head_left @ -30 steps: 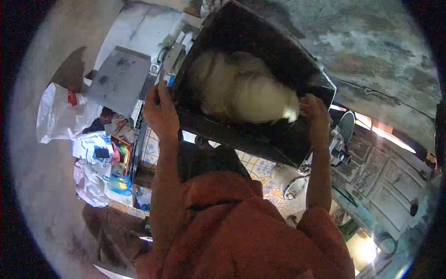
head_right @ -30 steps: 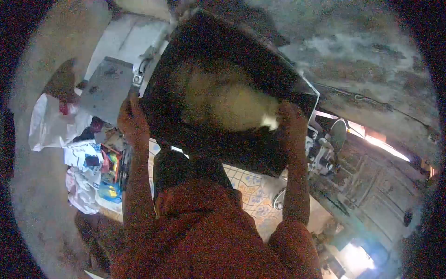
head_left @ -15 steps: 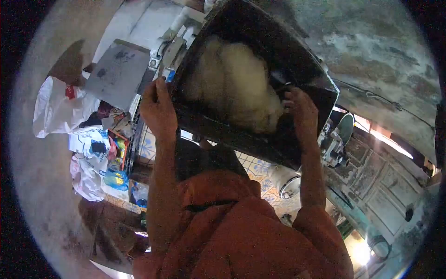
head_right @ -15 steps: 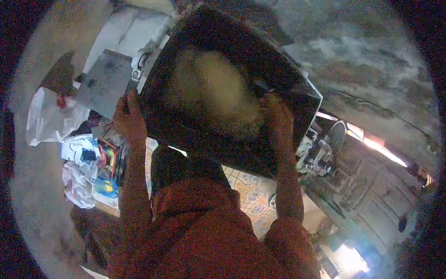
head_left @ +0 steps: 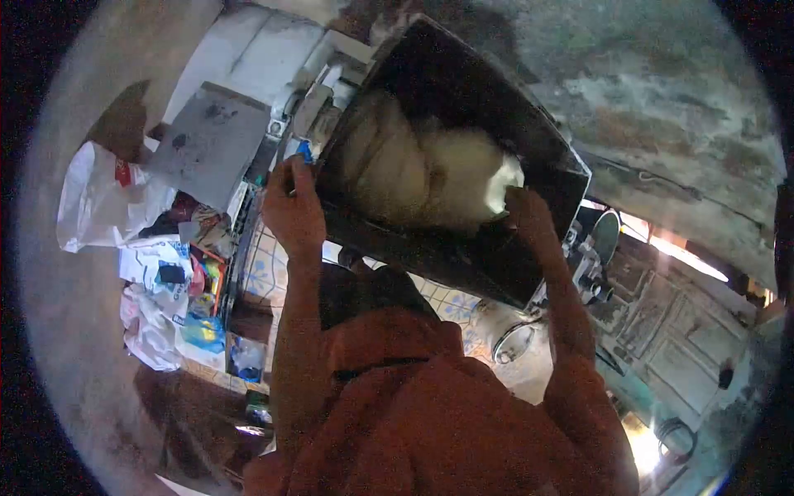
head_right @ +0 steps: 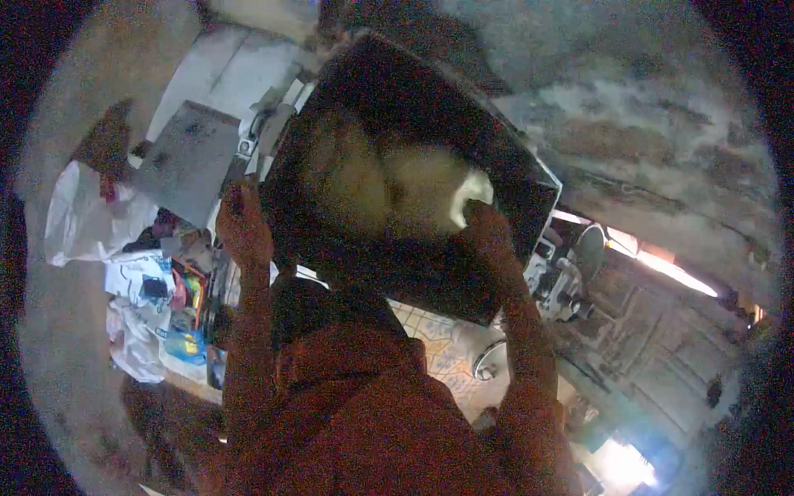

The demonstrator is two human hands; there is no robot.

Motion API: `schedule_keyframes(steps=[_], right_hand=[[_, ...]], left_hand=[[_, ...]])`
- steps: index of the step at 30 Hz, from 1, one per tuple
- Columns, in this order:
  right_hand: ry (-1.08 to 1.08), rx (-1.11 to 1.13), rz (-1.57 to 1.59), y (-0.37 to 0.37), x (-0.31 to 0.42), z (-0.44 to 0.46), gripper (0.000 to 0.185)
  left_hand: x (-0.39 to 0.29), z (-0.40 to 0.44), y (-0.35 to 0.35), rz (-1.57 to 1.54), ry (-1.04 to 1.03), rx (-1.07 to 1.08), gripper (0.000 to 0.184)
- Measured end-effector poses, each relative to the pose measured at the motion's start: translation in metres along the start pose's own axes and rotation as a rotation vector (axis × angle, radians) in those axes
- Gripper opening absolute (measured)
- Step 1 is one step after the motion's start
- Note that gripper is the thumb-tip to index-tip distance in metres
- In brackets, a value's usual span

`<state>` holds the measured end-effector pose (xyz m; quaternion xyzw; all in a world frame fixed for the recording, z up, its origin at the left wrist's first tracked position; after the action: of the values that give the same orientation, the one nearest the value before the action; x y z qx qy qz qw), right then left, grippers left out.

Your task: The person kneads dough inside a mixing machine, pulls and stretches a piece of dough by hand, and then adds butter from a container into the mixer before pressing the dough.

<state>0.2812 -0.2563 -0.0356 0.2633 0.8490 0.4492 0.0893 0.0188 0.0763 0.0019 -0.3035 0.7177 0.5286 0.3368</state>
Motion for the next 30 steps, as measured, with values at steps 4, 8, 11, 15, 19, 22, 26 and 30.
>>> schedule_keyframes(steps=[4,8,11,15,19,22,26,30], right_hand=[[-0.324,-0.233,0.232,0.035,-0.025,-0.04,0.041],[-0.338,-0.515,0.528,0.049,-0.01,-0.034,0.048],[-0.202,-0.725,0.268,0.045,0.01,-0.011,0.053],[0.222,-0.211,-0.51,-0.107,0.044,0.03,0.065],[0.177,-0.376,-0.121,-0.059,0.093,0.015,0.07],[0.165,-0.39,-0.167,0.005,0.091,-0.02,0.067],[0.001,0.017,0.601,-0.014,0.07,-0.062,0.047],[-0.44,-0.569,0.534,-0.001,-0.006,-0.149,0.03]], left_hand=[[0.017,0.001,-0.008,-0.096,0.13,0.048,0.029],[0.004,0.002,-0.005,-0.072,0.033,0.027,0.029],[0.0,0.001,-0.005,0.011,0.063,0.045,0.031],[0.007,0.006,-0.007,0.043,-0.008,0.015,0.03],[0.002,0.004,-0.004,0.069,0.003,0.009,0.032],[0.006,0.006,-0.008,0.12,-0.005,0.011,0.035],[0.0,0.0,-0.003,0.069,-0.012,-0.004,0.038],[-0.006,-0.002,-0.006,0.103,-0.007,0.067,0.037]])
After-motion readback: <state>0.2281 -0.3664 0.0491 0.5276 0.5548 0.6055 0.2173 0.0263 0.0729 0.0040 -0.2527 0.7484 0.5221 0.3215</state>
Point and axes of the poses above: each hand's wrist, its own z-axis towards the middle knuckle, its own y-axis out of the back of the hand, x = y × z, the point moved 8 cm from there along z, towards the middle knuckle, and after that the axes turned 13 degrees about y, right-handed, at the moved point
